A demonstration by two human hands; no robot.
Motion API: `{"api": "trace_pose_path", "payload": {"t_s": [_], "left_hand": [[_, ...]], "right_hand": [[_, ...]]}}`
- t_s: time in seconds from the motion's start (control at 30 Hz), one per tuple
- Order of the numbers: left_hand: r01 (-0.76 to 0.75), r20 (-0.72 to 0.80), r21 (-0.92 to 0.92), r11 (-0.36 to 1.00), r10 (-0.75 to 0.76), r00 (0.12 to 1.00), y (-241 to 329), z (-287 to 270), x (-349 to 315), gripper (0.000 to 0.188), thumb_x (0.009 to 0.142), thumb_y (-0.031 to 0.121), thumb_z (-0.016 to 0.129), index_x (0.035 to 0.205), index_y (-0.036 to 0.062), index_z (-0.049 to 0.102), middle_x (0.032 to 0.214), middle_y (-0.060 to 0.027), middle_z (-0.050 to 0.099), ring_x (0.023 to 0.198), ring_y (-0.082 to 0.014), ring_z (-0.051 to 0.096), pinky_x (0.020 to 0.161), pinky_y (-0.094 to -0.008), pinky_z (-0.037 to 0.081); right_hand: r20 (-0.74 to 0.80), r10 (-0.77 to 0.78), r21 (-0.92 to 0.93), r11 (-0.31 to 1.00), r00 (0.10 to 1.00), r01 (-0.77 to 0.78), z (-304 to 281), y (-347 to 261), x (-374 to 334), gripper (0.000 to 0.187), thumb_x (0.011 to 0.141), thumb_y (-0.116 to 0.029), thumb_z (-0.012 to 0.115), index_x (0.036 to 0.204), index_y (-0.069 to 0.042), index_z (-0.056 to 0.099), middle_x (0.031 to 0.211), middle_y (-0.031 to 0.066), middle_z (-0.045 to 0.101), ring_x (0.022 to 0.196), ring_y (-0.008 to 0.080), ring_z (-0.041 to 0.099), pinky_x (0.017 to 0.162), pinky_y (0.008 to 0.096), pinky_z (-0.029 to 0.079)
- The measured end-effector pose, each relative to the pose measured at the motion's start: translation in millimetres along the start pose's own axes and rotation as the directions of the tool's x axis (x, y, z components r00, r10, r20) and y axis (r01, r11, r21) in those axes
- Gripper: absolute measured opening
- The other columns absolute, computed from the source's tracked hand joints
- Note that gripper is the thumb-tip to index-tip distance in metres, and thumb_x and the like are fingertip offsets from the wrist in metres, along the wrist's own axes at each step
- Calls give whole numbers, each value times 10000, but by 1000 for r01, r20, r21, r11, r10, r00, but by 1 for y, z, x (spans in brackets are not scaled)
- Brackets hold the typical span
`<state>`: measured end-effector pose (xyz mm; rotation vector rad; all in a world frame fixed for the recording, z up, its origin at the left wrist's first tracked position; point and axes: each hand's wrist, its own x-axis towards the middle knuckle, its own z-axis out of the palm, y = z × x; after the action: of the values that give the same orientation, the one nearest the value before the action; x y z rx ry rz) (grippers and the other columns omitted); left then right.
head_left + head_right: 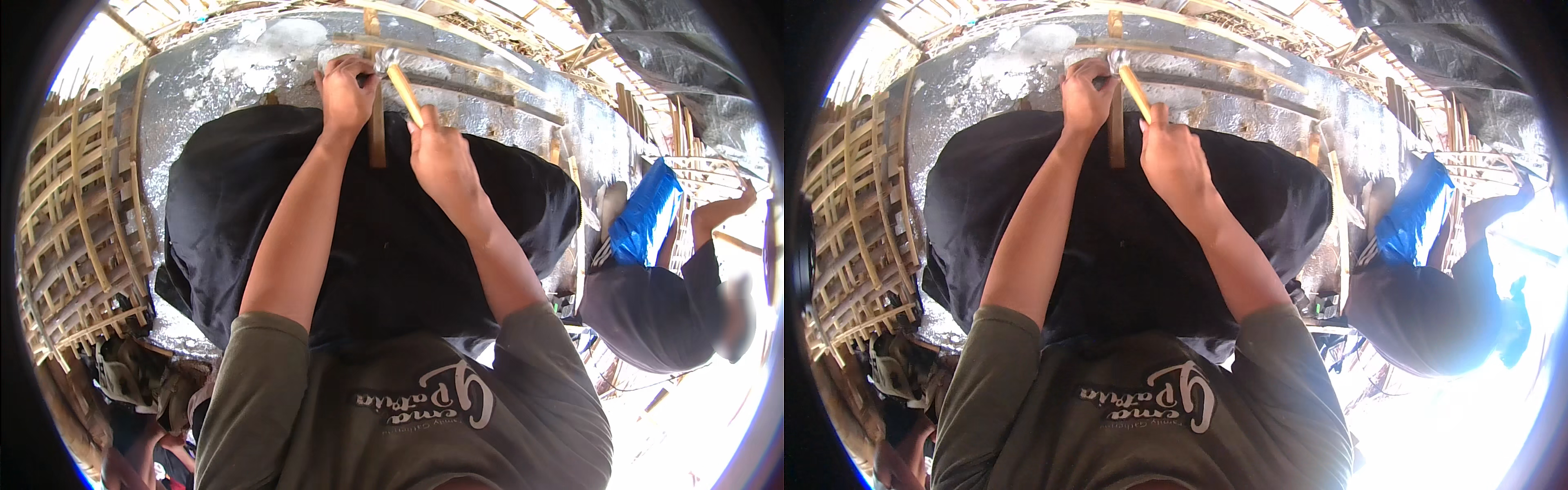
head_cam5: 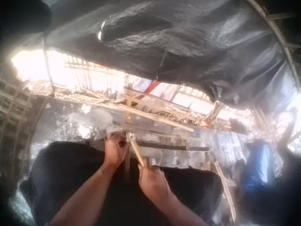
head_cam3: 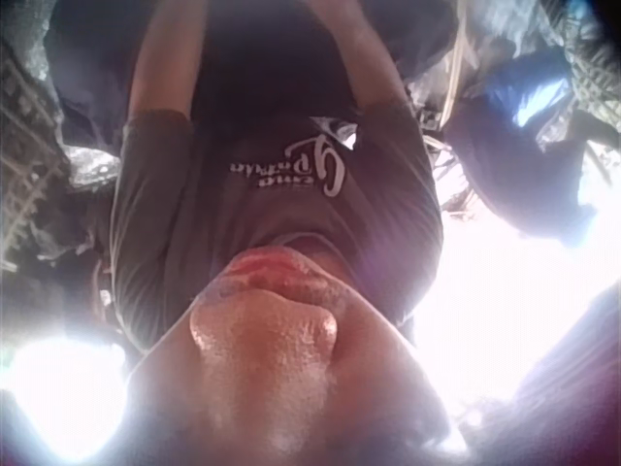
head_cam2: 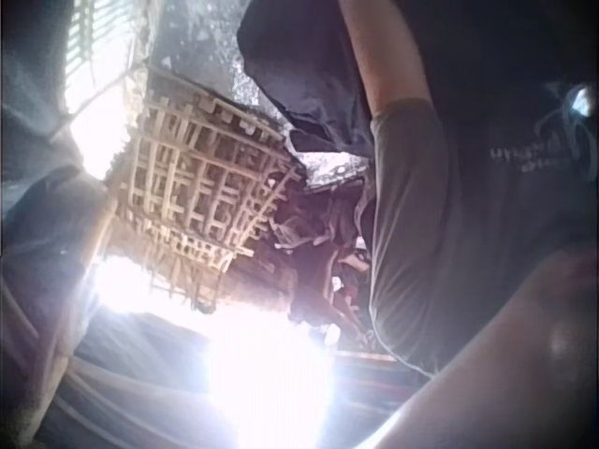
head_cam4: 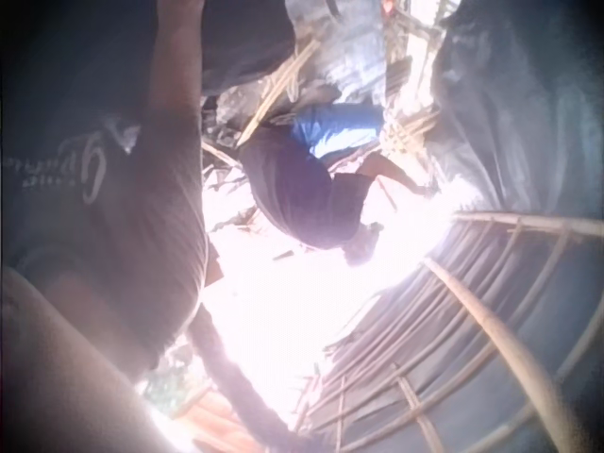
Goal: The person secures thin wooden strips to a curved roof framework using a hammer and nails. They position each strip, hold it in place, and drive nails through the wood into the underlying structure. A black plastic sheet is draped over part of the framework during the process.
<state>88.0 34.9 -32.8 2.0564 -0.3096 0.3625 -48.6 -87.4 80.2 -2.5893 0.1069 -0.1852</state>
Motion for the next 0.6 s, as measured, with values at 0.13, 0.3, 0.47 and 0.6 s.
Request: {"api": "trace_pose_path", "payload": {"t_s": [0.13, 0.3, 0.47, 0.6], "left_hand": [[6, -30, 20, 1000, -5, 1000, -6, 6, -5, 60, 815, 154, 800, 871, 159, 781, 1022, 8, 749, 1175, -262, 601, 1114, -734, 260], [-36, -24, 91, 995, 39, 999, 7, -3, -3, 95, 820, 174, 813, 889, 116, 781, 1003, -21, 756, 1115, -269, 626, 1018, -546, 393], [-44, -23, 69, 997, 46, 999, 10, -4, 0, 100, 826, 174, 811, 894, 107, 779, 991, -29, 753, 1092, -280, 628, 1010, -523, 411], [-7, 29, 22, 1000, 6, 1000, 2, -1, 0, 110, 862, 238, 790, 918, 143, 780, 1033, 4, 742, 1171, -273, 585, 1104, -706, 286]], "right_hand": [[-22, 3, 104, 995, 1000, -1, -3, 2, 0, 176, 1027, -148, 566, 1002, -6, 466, 648, 284, 602, 661, 512, 636, 547, 579, 493], [-67, 95, 244, 967, 993, -76, -17, 18, 31, 287, 1007, -246, 624, 955, 17, 521, 730, 294, 629, 734, 501, 659, 600, 536, 506], [27, 39, 50, 998, 999, -40, -27, 42, 91, 380, 917, -324, 740, 1015, 12, 590, 848, 238, 715, 828, 400, 729, 742, 478, 561], [159, 78, 24, 996, 984, -83, 2, 68, 125, 434, 829, -292, 830, 1079, -13, 612, 1002, 170, 746, 979, 353, 728, 897, 453, 561]]}}
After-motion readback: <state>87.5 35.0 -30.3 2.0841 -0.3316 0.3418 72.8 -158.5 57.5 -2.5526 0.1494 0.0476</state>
